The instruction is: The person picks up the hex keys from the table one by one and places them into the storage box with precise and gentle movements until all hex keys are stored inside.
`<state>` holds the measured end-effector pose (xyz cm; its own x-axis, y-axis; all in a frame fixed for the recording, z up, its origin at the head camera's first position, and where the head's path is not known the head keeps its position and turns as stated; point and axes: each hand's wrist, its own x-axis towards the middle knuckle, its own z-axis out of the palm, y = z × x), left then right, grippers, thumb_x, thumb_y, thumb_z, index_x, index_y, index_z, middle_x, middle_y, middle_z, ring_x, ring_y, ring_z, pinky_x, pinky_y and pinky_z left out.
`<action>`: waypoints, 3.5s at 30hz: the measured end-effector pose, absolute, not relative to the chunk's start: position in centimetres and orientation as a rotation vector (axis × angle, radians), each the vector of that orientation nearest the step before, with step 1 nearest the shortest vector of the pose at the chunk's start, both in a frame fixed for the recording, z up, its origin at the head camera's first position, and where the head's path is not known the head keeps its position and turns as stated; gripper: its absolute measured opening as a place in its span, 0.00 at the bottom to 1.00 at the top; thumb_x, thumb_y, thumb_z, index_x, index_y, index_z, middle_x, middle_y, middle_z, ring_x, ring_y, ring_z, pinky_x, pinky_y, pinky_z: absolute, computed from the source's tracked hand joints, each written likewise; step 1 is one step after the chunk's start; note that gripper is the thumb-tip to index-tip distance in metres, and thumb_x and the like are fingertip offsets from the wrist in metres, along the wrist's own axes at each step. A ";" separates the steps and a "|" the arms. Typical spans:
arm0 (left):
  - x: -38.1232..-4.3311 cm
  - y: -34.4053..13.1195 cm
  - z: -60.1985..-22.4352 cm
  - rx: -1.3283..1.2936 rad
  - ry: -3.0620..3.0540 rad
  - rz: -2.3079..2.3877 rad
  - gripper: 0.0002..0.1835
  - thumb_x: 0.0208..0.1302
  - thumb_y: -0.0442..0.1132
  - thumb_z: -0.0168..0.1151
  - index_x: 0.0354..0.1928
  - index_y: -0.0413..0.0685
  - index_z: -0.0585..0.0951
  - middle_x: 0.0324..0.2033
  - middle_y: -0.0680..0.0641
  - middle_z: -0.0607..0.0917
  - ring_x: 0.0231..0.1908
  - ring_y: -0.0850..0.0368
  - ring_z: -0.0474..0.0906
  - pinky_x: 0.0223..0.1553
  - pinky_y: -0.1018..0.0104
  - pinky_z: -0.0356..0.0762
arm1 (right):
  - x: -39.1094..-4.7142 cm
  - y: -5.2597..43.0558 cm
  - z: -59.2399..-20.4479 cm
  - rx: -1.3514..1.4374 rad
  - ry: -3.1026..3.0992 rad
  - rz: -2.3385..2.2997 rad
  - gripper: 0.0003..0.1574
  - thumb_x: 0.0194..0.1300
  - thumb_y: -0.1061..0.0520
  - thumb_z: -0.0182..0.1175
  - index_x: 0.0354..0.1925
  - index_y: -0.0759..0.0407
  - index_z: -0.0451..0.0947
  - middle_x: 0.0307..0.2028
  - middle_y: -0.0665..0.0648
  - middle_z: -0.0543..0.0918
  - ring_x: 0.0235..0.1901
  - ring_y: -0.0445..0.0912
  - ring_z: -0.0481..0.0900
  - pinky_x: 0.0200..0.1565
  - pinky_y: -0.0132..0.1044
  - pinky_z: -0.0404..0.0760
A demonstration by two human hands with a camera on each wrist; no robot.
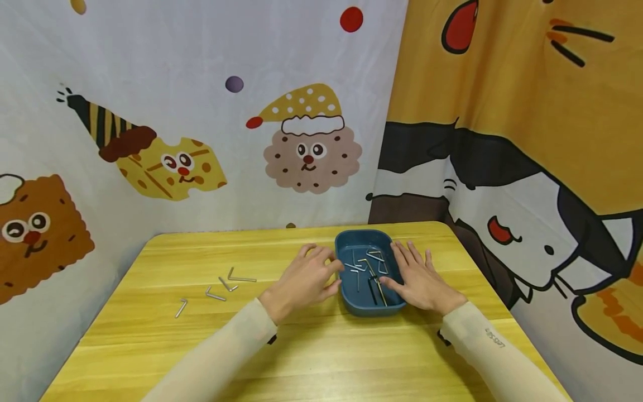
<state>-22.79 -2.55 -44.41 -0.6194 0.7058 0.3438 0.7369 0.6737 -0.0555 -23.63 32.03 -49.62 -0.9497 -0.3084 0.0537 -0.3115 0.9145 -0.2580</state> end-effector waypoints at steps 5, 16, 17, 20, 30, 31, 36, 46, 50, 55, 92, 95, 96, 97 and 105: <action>-22.9 -1.9 -44.3 -1.189 -2.539 -0.131 0.14 0.81 0.54 0.76 0.60 0.61 0.94 0.58 0.51 0.92 0.64 0.50 0.89 0.80 0.40 0.80 | -23.6 31.9 -49.7 0.489 -3.062 0.418 0.66 0.87 0.24 0.57 0.96 0.62 0.47 0.94 0.70 0.54 0.94 0.75 0.43 0.86 0.89 0.38; -23.0 -0.3 -43.4 -1.253 -2.591 -0.085 0.15 0.84 0.56 0.72 0.63 0.63 0.93 0.59 0.53 0.91 0.62 0.52 0.90 0.79 0.42 0.82 | -23.5 32.0 -49.6 0.500 -3.055 0.412 0.65 0.87 0.24 0.57 0.96 0.63 0.48 0.94 0.71 0.55 0.94 0.75 0.44 0.85 0.89 0.39; -23.0 -0.1 -43.4 -1.258 -2.598 -0.080 0.16 0.84 0.56 0.72 0.64 0.63 0.93 0.60 0.53 0.91 0.62 0.52 0.90 0.79 0.42 0.82 | -23.5 32.0 -49.6 0.500 -3.055 0.412 0.66 0.87 0.23 0.56 0.96 0.63 0.48 0.94 0.71 0.55 0.94 0.76 0.44 0.85 0.89 0.39; -22.9 0.3 -43.5 -1.272 -2.603 -0.048 0.15 0.84 0.56 0.72 0.64 0.64 0.93 0.60 0.53 0.91 0.61 0.52 0.90 0.77 0.43 0.83 | -23.5 32.0 -49.6 0.501 -3.055 0.411 0.66 0.87 0.22 0.55 0.96 0.63 0.48 0.94 0.71 0.55 0.94 0.75 0.44 0.85 0.90 0.40; -22.5 1.0 -43.8 -1.282 -2.622 -0.002 0.15 0.83 0.57 0.73 0.63 0.67 0.93 0.61 0.54 0.91 0.63 0.53 0.89 0.75 0.46 0.84 | -23.6 32.0 -49.7 0.504 -3.054 0.403 0.66 0.87 0.22 0.56 0.96 0.63 0.48 0.94 0.71 0.55 0.94 0.75 0.44 0.85 0.90 0.40; -22.5 1.1 -43.8 -1.282 -2.623 -0.002 0.15 0.83 0.57 0.73 0.63 0.66 0.93 0.61 0.54 0.91 0.63 0.53 0.89 0.75 0.46 0.84 | -23.6 32.0 -49.7 0.504 -3.053 0.399 0.66 0.87 0.22 0.56 0.96 0.63 0.48 0.94 0.71 0.56 0.94 0.75 0.44 0.85 0.90 0.40; -22.7 1.3 -44.0 -1.286 -2.644 0.019 0.15 0.84 0.57 0.72 0.64 0.66 0.93 0.61 0.54 0.91 0.62 0.53 0.89 0.75 0.46 0.83 | -23.8 32.0 -49.7 0.503 -3.050 0.385 0.66 0.87 0.22 0.55 0.96 0.63 0.48 0.94 0.71 0.56 0.94 0.76 0.44 0.85 0.90 0.40; -22.7 1.2 -44.1 -1.273 -2.673 0.028 0.17 0.85 0.59 0.71 0.65 0.65 0.93 0.62 0.53 0.91 0.62 0.51 0.90 0.73 0.45 0.85 | -24.0 31.9 -49.6 0.514 -3.046 0.367 0.67 0.86 0.21 0.55 0.96 0.63 0.48 0.94 0.71 0.56 0.94 0.76 0.45 0.85 0.90 0.40; -22.6 0.7 -44.5 -1.255 -2.655 0.024 0.17 0.85 0.58 0.70 0.65 0.65 0.93 0.62 0.53 0.91 0.63 0.51 0.90 0.73 0.44 0.85 | -24.0 31.8 -49.5 0.507 -3.049 0.358 0.67 0.86 0.22 0.56 0.96 0.63 0.48 0.94 0.71 0.56 0.94 0.75 0.45 0.85 0.90 0.40; -22.5 -0.5 -44.9 -1.186 -2.649 -0.057 0.17 0.86 0.57 0.69 0.65 0.63 0.92 0.62 0.52 0.90 0.66 0.49 0.89 0.76 0.43 0.84 | -24.0 31.8 -49.7 0.510 -3.052 0.355 0.66 0.87 0.24 0.57 0.96 0.63 0.48 0.94 0.71 0.56 0.94 0.75 0.45 0.86 0.89 0.41; -22.9 -16.7 -48.8 -0.420 -2.983 -0.387 0.27 0.83 0.51 0.73 0.74 0.43 0.85 0.72 0.33 0.84 0.70 0.29 0.83 0.68 0.21 0.81 | -23.6 31.7 -49.6 0.525 -3.049 0.351 0.66 0.87 0.23 0.56 0.95 0.65 0.49 0.93 0.72 0.57 0.94 0.75 0.47 0.85 0.89 0.42; -23.0 -17.7 -49.1 -0.375 -3.002 -0.391 0.29 0.83 0.52 0.73 0.74 0.41 0.84 0.72 0.31 0.84 0.70 0.27 0.82 0.69 0.19 0.80 | -23.6 31.8 -49.6 0.521 -3.051 0.357 0.66 0.87 0.23 0.56 0.95 0.65 0.49 0.93 0.72 0.56 0.94 0.75 0.46 0.86 0.89 0.42; -23.0 -18.0 -49.2 -0.357 -3.009 -0.393 0.30 0.82 0.52 0.73 0.74 0.40 0.84 0.72 0.30 0.84 0.70 0.26 0.82 0.68 0.18 0.79 | -23.6 31.8 -49.6 0.519 -3.052 0.358 0.66 0.87 0.24 0.56 0.95 0.65 0.49 0.93 0.72 0.56 0.94 0.75 0.46 0.86 0.89 0.42; -23.0 -18.3 -49.3 -0.336 -3.018 -0.395 0.30 0.82 0.53 0.73 0.74 0.39 0.84 0.72 0.29 0.84 0.70 0.25 0.82 0.68 0.18 0.79 | -23.6 31.8 -49.6 0.519 -3.054 0.358 0.66 0.87 0.24 0.56 0.95 0.65 0.48 0.93 0.72 0.56 0.94 0.75 0.46 0.86 0.89 0.42; -23.1 -20.0 -49.7 -0.260 -3.060 -0.358 0.30 0.82 0.58 0.72 0.67 0.39 0.85 0.66 0.26 0.86 0.63 0.23 0.84 0.65 0.14 0.79 | -23.4 31.8 -49.6 0.510 -3.053 0.361 0.65 0.87 0.26 0.58 0.95 0.65 0.48 0.93 0.72 0.56 0.93 0.76 0.47 0.86 0.89 0.42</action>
<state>-23.09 -19.96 -49.69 -0.9846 0.1609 0.0683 0.1723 0.9591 0.2248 -23.42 31.76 -49.64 -0.9461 -0.3178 0.0627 -0.3237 0.9196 -0.2226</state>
